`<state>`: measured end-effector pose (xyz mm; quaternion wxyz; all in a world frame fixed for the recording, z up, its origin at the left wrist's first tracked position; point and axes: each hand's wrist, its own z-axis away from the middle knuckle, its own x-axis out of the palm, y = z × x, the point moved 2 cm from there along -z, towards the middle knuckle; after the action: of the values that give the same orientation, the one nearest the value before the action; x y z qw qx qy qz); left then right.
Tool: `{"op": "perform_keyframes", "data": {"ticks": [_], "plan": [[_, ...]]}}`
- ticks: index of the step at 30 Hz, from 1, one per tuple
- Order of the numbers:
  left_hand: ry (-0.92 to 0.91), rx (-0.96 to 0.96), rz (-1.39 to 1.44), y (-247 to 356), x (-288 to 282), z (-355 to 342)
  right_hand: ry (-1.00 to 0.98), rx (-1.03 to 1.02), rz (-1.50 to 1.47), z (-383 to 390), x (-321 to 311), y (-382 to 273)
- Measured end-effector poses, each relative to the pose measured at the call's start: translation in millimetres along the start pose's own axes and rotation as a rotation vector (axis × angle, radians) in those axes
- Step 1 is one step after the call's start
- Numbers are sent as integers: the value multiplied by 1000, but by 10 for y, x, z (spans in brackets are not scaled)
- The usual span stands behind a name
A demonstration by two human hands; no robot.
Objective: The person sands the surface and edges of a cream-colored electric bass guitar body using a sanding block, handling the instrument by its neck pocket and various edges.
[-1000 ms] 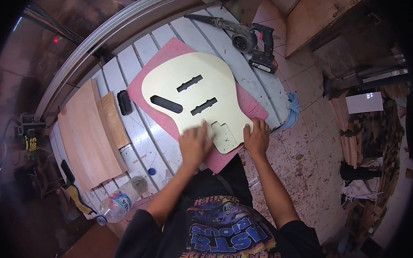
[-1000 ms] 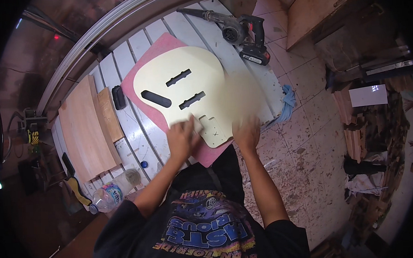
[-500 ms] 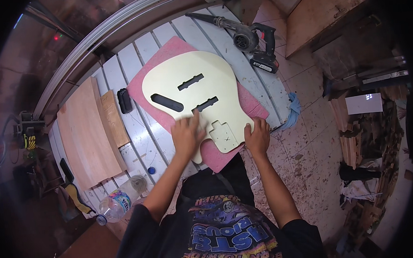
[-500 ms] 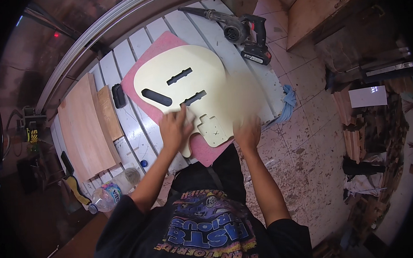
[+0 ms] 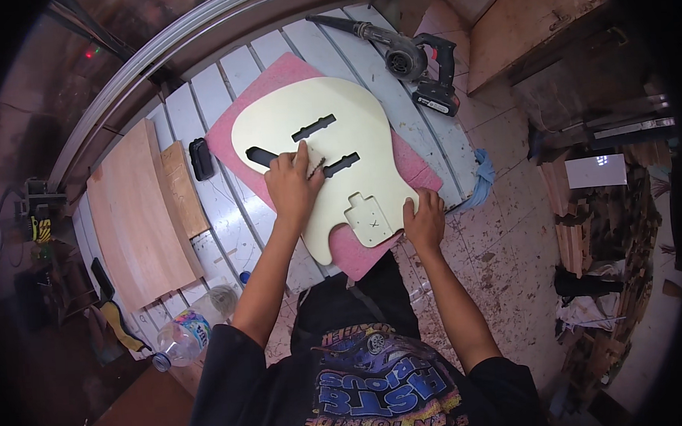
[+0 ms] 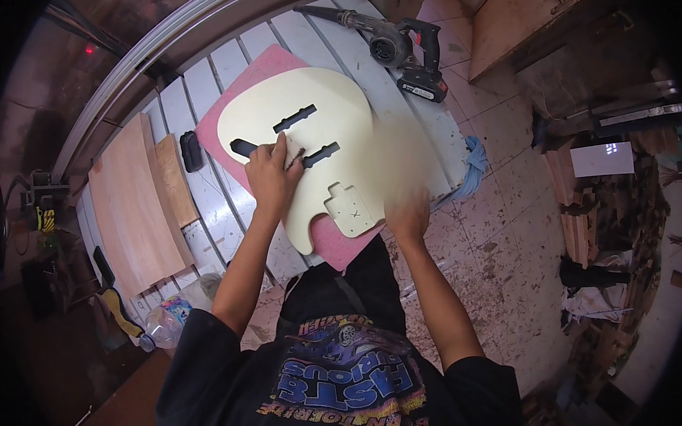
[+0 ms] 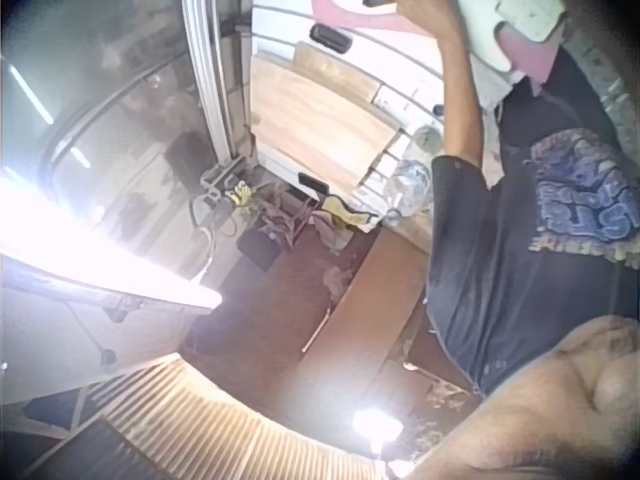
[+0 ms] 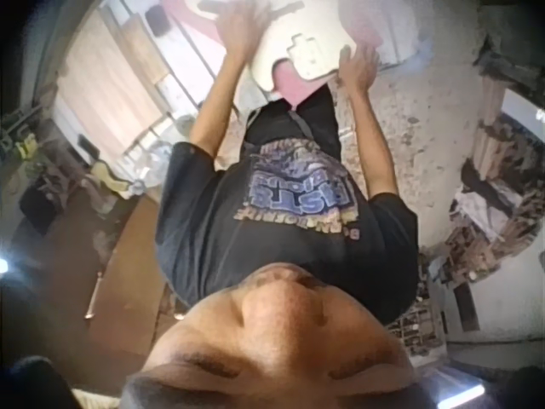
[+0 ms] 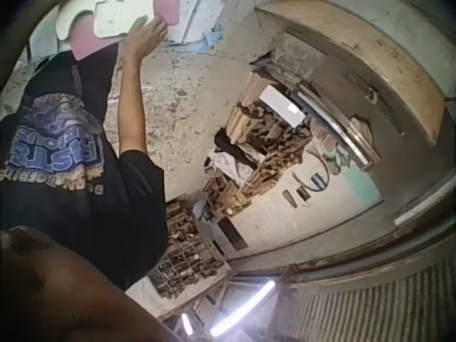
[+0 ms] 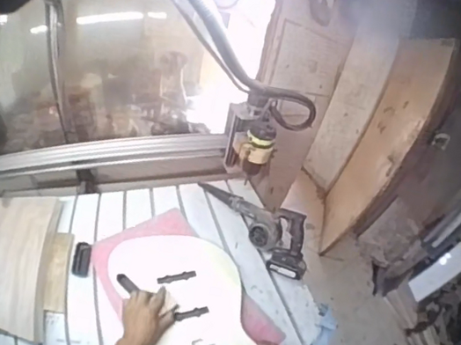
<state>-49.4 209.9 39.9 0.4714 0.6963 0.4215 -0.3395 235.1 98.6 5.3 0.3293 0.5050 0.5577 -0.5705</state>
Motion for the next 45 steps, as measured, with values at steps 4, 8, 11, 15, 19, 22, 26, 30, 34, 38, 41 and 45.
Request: {"op": "perform_keyframes", "data": {"ticks": [4,8,11,15,19,22,26,30,34,38,41,45], "plan": [[-153,40,56,326,-143,1006,11,36,33,75,53,93],[-107,53,76,343,-116,808,-7,46,27,32,-13,49],[-16,4,9,166,-58,59,-11,21,-5,-1,-4,-46],[-119,-11,19,249,-63,534,57,9,18,37,43,61],[-160,105,151,372,-273,1320,38,37,5,42,5,52],[-81,70,59,235,-105,789,36,19,0,1,-6,4],[-16,27,33,37,-96,177,27,4,10,66,42,-19],[-162,18,26,274,-278,1220,-8,42,11,41,8,65],[-141,67,118,291,-352,1454,1,28,19,13,-75,36],[-6,-57,-26,68,-225,489,2,12,-16,-26,-68,-50],[10,-88,-27,-39,-180,433,-22,8,-39,37,-13,-38],[-102,-86,-4,414,-281,1532,1,37,-79,9,-90,68]]}}
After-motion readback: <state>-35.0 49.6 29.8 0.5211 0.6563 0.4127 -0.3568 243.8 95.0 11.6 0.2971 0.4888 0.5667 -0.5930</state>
